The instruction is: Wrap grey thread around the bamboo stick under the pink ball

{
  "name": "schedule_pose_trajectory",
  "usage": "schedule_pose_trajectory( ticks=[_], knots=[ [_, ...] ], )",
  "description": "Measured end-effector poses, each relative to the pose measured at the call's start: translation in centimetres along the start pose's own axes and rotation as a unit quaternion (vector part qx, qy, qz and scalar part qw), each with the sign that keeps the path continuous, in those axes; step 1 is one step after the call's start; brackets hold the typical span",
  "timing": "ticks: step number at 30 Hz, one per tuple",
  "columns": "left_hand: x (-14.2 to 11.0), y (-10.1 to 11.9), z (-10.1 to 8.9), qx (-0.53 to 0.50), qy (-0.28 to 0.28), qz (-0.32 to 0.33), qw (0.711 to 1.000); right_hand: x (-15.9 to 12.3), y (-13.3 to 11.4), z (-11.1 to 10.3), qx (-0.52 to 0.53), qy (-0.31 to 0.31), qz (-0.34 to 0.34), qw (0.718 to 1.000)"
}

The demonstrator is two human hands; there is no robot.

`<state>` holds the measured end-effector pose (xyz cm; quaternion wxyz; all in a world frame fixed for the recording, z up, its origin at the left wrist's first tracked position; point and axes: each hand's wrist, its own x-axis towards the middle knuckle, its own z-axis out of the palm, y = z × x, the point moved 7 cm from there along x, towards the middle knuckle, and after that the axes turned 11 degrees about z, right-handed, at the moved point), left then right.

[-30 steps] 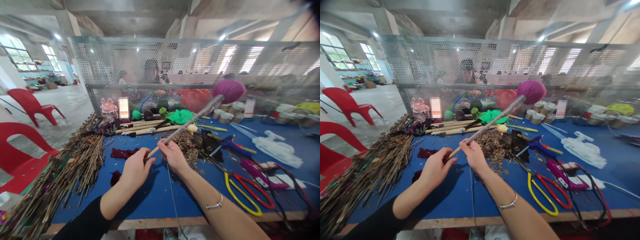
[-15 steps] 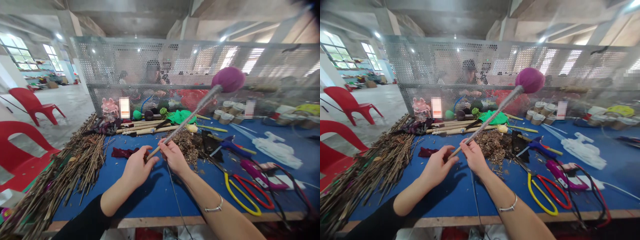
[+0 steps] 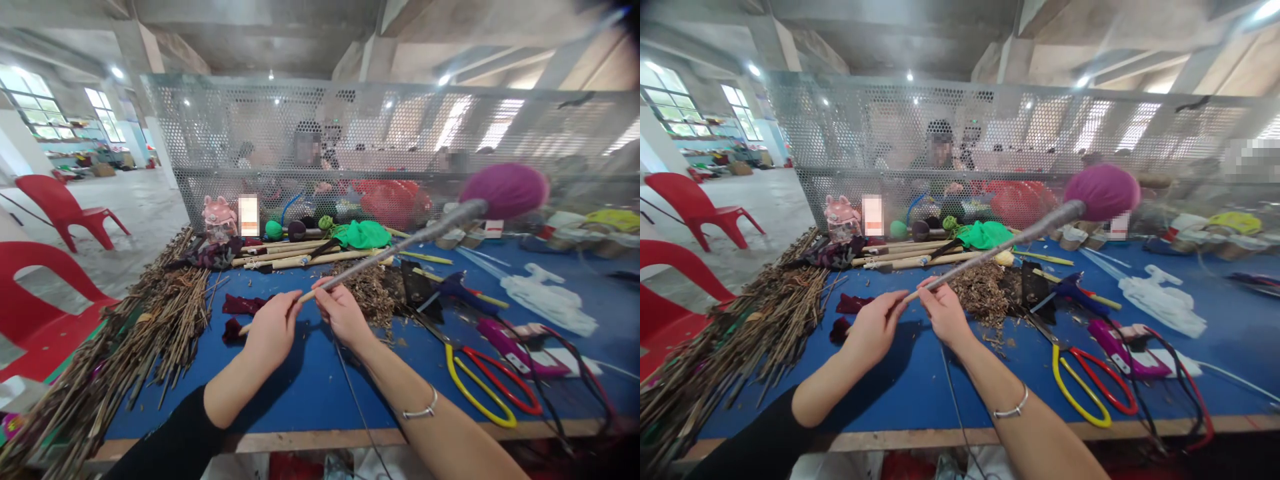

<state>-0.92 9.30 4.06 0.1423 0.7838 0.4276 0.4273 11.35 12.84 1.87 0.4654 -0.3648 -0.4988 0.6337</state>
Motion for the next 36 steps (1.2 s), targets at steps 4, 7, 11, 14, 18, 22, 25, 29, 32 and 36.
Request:
schedule_pose_trajectory(
  ticks=[4,7,11,14,18,22,25,29,32,36],
  knots=[
    [-0.3,-0.2,0.4,0.047,0.047,0.042,0.997,0.3,0.8,-0.1,0.005,0.029,0.005,1.000],
    [0.0,-0.9,0.1,0.021,0.025,0.023,0.999,0.3,1.2,-0.2,0.008,0.025,0.010,1.000],
    [0.0,-1.4,-0.1,-0.034,-0.033,-0.032,0.998,0.2,1.7,0.0,0.017,-0.008,0.027,0.999],
    [0.0,-1.8,0.6,-0.071,-0.069,-0.081,0.992,0.8,1.4,0.1,0.001,-0.005,0.028,1.000],
    [1.4,-0.7,0.1,0.060,0.027,-0.010,0.998,2.6,0.2,0.0,-0.017,0.031,0.021,0.999],
    [2.3,0.2,0.5,0.098,0.079,0.075,0.989,3.5,-0.2,-0.5,-0.012,0.038,0.016,0.999],
    [2.3,-0.3,0.8,0.072,0.068,0.081,0.992,3.0,0.3,-1.0,-0.008,0.039,0.014,0.999],
    [1.8,-0.5,0.4,0.032,0.047,0.072,0.996,2.2,0.6,-0.8,-0.002,-0.015,0.018,1.000],
    [1.4,-0.9,0.4,-0.042,0.019,0.019,0.999,1.9,0.4,-0.3,-0.009,-0.049,0.015,0.999],
    [0.8,-0.9,1.0,-0.040,0.007,-0.002,0.999,2.1,0.6,0.1,-0.013,-0.046,0.003,0.999]
  ],
)
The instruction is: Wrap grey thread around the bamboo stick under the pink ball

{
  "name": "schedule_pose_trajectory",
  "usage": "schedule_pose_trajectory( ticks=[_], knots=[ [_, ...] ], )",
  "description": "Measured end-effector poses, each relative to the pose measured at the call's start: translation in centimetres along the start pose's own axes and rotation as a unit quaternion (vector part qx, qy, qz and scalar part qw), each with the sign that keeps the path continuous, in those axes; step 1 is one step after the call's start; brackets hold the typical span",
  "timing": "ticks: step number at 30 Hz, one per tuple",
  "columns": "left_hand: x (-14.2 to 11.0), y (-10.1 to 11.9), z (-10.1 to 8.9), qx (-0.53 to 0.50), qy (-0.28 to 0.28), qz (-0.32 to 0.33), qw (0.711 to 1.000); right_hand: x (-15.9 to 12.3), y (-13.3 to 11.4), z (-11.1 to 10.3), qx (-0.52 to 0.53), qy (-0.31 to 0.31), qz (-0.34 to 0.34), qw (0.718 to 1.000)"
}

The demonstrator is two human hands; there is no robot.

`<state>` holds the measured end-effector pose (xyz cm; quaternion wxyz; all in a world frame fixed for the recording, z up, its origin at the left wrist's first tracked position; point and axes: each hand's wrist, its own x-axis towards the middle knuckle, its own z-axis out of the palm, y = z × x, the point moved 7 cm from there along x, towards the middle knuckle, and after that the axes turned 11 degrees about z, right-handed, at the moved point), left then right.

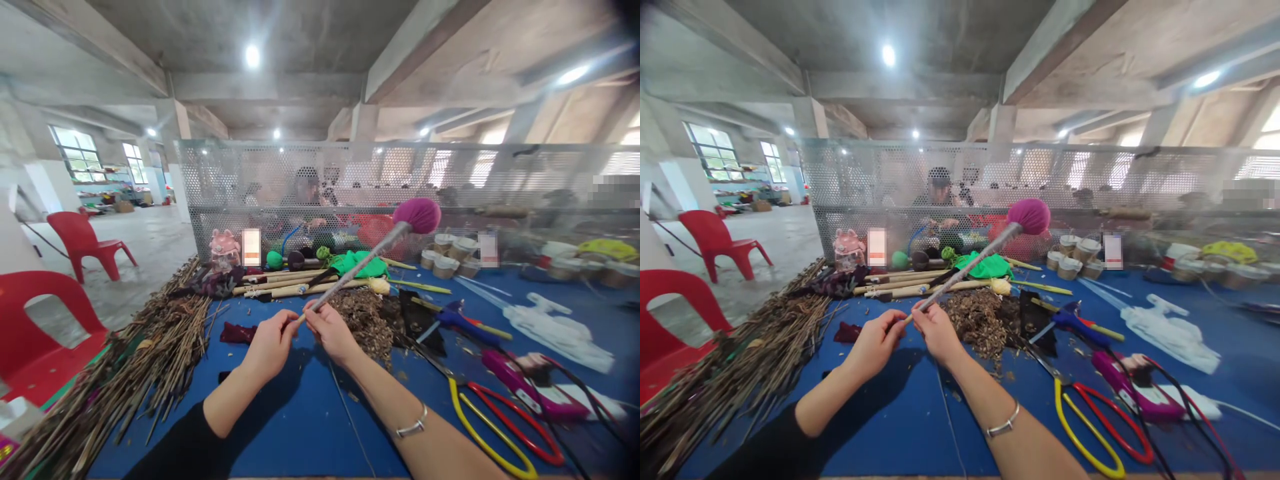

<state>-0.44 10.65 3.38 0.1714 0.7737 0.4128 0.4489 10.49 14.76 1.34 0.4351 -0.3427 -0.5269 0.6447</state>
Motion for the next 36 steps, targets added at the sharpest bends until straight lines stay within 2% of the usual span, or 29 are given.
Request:
schedule_pose_trajectory(
  ticks=[4,6,11,15,17,20,22,27,30,33,36],
  knots=[
    [-0.3,-0.2,-0.4,0.055,0.082,0.006,0.995,0.3,0.3,-0.1,-0.005,0.022,-0.009,1.000],
    [-0.3,-0.4,-0.6,0.043,0.091,-0.009,0.995,0.2,0.1,-0.2,-0.013,0.022,-0.002,1.000],
    [0.2,0.0,-1.7,-0.023,0.051,-0.022,0.998,-0.6,-1.2,0.1,-0.033,-0.020,0.001,0.999],
    [0.1,-0.1,-1.1,-0.046,-0.019,-0.034,0.998,-0.6,-1.0,0.1,-0.038,-0.017,0.007,0.999],
    [-0.1,-0.2,-0.8,-0.012,-0.008,-0.023,1.000,-0.3,-0.5,-0.1,-0.037,0.007,0.005,0.999],
    [-0.3,0.3,-1.0,0.058,0.066,0.027,0.996,0.1,0.2,-0.3,-0.035,0.038,0.008,0.999],
    [-0.3,0.5,-1.1,0.075,0.083,0.047,0.993,0.2,0.3,-0.4,-0.037,0.047,0.009,0.998],
    [0.0,0.3,-2.4,0.034,0.077,0.023,0.996,-0.4,-0.5,0.0,-0.020,0.012,0.005,1.000],
    [0.1,0.1,-2.4,-0.013,0.038,0.000,0.999,-0.6,-0.6,0.3,-0.001,-0.011,0.006,1.000],
    [0.0,0.0,-1.6,-0.012,-0.005,-0.012,1.000,-0.4,-0.3,0.0,-0.007,0.013,0.005,1.000],
    [-0.2,0.2,-1.0,0.046,0.011,0.013,0.999,-0.1,0.2,-0.3,-0.027,0.045,0.010,0.999]
  ],
)
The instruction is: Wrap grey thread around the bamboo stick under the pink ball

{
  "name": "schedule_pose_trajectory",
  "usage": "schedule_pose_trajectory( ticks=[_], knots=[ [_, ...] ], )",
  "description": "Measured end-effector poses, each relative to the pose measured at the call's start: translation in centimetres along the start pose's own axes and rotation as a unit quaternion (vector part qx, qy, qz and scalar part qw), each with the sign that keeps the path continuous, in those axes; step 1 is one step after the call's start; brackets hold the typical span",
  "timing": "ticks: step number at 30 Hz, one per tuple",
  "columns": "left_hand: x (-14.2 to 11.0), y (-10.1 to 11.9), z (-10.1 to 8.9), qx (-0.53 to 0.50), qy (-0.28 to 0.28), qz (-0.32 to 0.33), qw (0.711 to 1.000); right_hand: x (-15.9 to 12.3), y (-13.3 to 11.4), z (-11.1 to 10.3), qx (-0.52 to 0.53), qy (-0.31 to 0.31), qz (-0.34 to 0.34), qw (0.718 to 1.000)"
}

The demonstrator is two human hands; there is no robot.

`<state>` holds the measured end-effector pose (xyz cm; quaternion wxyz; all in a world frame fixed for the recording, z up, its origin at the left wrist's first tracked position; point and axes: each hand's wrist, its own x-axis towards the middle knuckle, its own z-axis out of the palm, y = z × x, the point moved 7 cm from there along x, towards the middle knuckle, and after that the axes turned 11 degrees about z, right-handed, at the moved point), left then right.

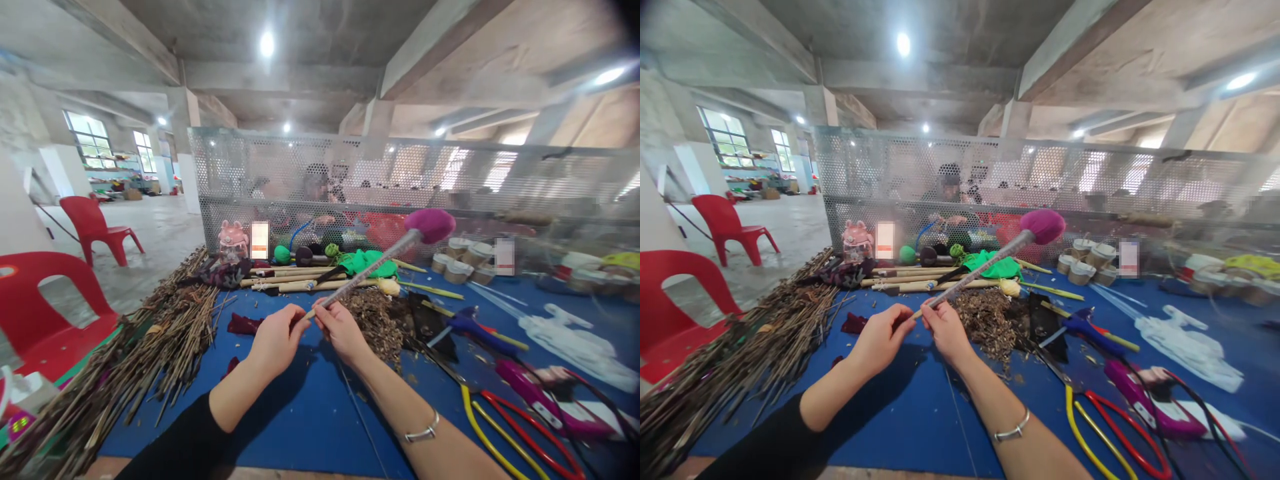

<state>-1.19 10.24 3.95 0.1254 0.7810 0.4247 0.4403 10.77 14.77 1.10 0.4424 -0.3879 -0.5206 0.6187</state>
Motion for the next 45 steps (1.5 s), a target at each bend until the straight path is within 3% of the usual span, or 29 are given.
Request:
schedule_pose_trajectory(
  ticks=[2,6,11,16,18,21,23,29,34,36,40,45],
  knots=[
    [-0.1,0.0,0.0,0.012,0.038,0.007,0.999,0.2,0.2,0.0,-0.010,0.005,0.005,1.000],
    [-0.1,-0.8,-0.3,-0.056,0.070,-0.053,0.995,0.0,-0.1,-0.1,-0.010,0.000,-0.005,1.000],
    [0.2,-0.7,-0.8,-0.115,0.041,-0.068,0.990,-0.6,-1.2,0.2,0.009,-0.041,-0.013,0.999],
    [-0.2,-1.1,0.7,-0.177,-0.011,-0.099,0.979,-0.4,-0.8,-0.1,-0.005,-0.032,-0.007,0.999],
    [-0.2,-1.0,1.0,-0.133,-0.011,-0.076,0.988,0.0,-0.4,-0.3,-0.022,-0.015,-0.008,1.000],
    [-0.2,-0.3,0.5,-0.013,0.039,-0.017,0.999,0.3,0.0,-0.7,-0.057,0.015,-0.021,0.998],
    [-0.2,-0.3,0.0,0.012,0.066,-0.019,0.998,0.4,0.0,-0.8,-0.069,0.024,-0.028,0.997],
    [0.2,-0.7,-0.8,-0.121,0.057,-0.085,0.987,-0.2,-1.1,-0.4,-0.040,-0.046,-0.043,0.997],
    [-0.3,-1.4,1.5,-0.275,-0.011,-0.149,0.950,-0.5,-1.0,0.0,-0.027,-0.079,-0.021,0.996],
    [-0.5,-1.4,1.9,-0.248,-0.009,-0.132,0.960,-0.3,-0.7,-0.1,-0.034,-0.070,-0.022,0.997],
    [-0.4,-0.8,0.6,-0.126,0.059,-0.078,0.987,0.2,-0.3,-0.5,-0.041,-0.035,-0.030,0.998],
    [0.1,-0.8,-0.4,-0.158,0.041,-0.087,0.983,0.1,-0.6,-0.6,-0.081,-0.065,-0.030,0.994]
  ],
)
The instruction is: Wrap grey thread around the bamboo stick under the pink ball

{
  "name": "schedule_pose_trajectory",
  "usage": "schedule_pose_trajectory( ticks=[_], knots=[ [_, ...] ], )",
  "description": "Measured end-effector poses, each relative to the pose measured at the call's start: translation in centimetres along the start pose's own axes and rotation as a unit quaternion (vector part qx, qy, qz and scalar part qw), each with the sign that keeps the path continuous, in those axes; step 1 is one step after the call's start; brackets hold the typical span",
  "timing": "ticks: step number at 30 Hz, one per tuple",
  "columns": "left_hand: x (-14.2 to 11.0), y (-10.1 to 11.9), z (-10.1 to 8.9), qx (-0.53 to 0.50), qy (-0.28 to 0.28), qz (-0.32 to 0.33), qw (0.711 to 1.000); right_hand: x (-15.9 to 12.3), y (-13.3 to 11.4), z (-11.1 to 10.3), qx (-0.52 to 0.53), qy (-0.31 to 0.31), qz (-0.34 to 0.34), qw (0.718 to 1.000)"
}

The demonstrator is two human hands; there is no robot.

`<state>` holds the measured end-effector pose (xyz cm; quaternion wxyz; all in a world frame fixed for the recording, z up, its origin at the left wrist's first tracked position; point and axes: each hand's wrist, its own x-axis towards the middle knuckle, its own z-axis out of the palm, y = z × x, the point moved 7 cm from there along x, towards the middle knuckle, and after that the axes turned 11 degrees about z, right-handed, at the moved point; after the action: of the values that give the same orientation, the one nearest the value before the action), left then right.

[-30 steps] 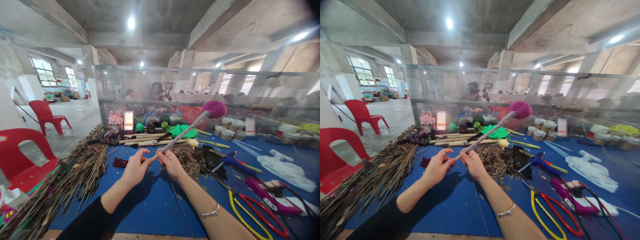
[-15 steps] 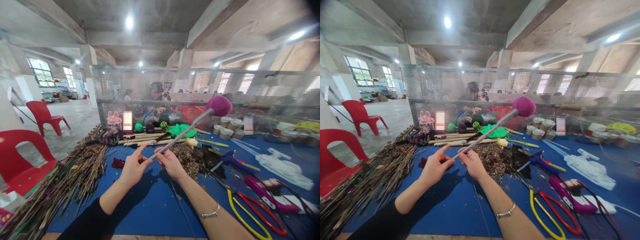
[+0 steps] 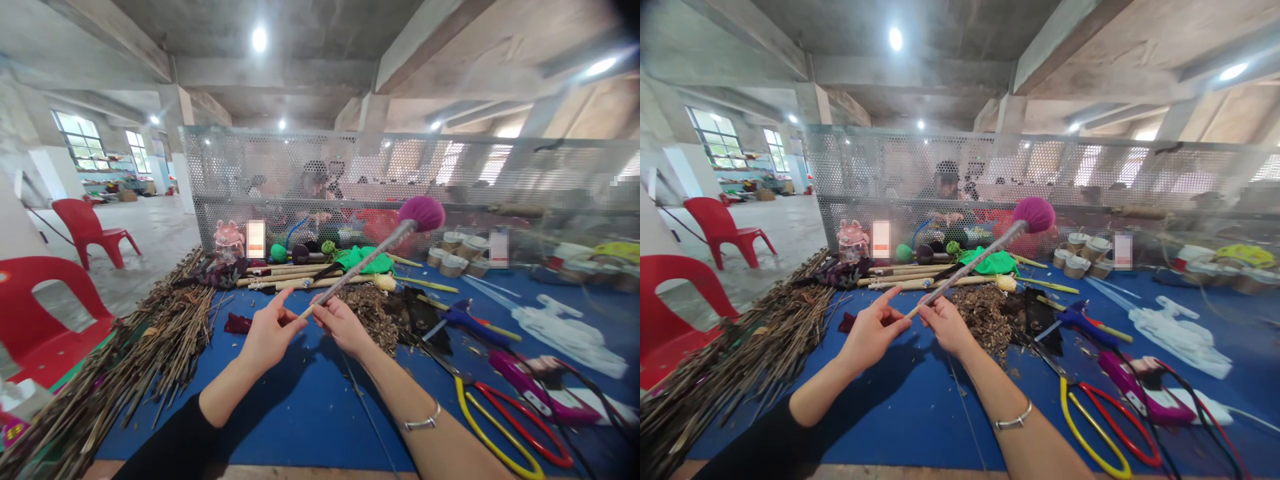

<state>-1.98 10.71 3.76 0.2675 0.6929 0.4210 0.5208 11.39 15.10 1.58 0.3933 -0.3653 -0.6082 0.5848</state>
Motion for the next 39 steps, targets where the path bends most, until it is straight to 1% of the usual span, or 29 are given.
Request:
schedule_pose_trajectory(
  ticks=[2,6,12,13,15,17,18,20,21,23,25,26,27,28,30,32,34,37,39],
  knots=[
    [0.2,-0.3,-0.2,-0.046,-0.020,-0.018,0.999,-0.2,-0.3,-0.1,-0.012,-0.013,-0.004,1.000],
    [0.3,-1.3,0.3,-0.136,-0.060,-0.067,0.987,-0.4,-0.4,0.0,-0.002,-0.009,0.004,1.000],
    [0.0,-1.7,1.7,-0.183,-0.077,-0.088,0.976,-0.4,0.0,0.5,0.079,0.000,0.037,0.996],
    [-0.1,-1.7,1.9,-0.173,-0.075,-0.084,0.978,-0.3,0.0,0.5,0.079,0.004,0.034,0.996],
    [-0.1,-1.4,1.8,-0.113,-0.062,-0.045,0.991,-0.3,0.0,0.3,0.068,0.016,0.021,0.997],
    [-0.1,-0.8,1.1,-0.013,-0.025,0.010,1.000,-0.2,0.0,0.1,0.051,0.031,0.010,0.998],
    [-0.1,-0.5,0.8,0.033,-0.005,0.028,0.999,-0.2,0.0,0.0,0.045,0.037,0.008,0.998],
    [-0.2,-0.3,0.3,0.070,0.021,0.035,0.997,-0.2,0.0,0.0,0.035,0.043,0.007,0.998],
    [-0.1,-0.3,0.2,0.058,0.026,0.027,0.998,-0.2,-0.1,0.0,0.034,0.045,0.006,0.998],
    [-0.1,-0.6,0.5,-0.020,0.013,-0.006,1.000,-0.4,-0.4,0.1,0.048,0.042,0.011,0.998],
    [-0.1,-1.2,1.2,-0.117,-0.017,-0.059,0.991,-0.6,-0.6,0.3,0.076,0.035,0.022,0.996],
    [-0.1,-1.4,1.6,-0.151,-0.036,-0.082,0.984,-0.6,-0.5,0.4,0.087,0.032,0.029,0.995],
    [-0.2,-1.5,1.9,-0.163,-0.055,-0.096,0.980,-0.6,-0.4,0.5,0.091,0.032,0.035,0.995],
    [-0.3,-1.5,2.1,-0.149,-0.073,-0.095,0.981,-0.5,-0.2,0.5,0.087,0.038,0.041,0.995],
    [-0.3,-1.2,2.1,-0.048,-0.088,-0.052,0.994,-0.1,0.5,0.2,0.065,0.065,0.045,0.995],
    [-0.6,-0.6,1.9,0.087,-0.069,0.012,0.994,0.4,1.2,-0.2,0.036,0.105,0.040,0.993],
    [-1.0,-0.2,2.0,0.182,-0.037,0.059,0.981,0.7,1.6,-0.6,0.008,0.146,0.031,0.989],
    [-1.3,-0.2,2.1,0.233,-0.009,0.081,0.969,0.8,1.7,-0.7,-0.017,0.183,0.023,0.983],
    [-0.9,-0.3,1.6,0.234,0.000,0.082,0.969,0.7,1.4,-0.5,-0.014,0.181,0.021,0.983]
  ],
)
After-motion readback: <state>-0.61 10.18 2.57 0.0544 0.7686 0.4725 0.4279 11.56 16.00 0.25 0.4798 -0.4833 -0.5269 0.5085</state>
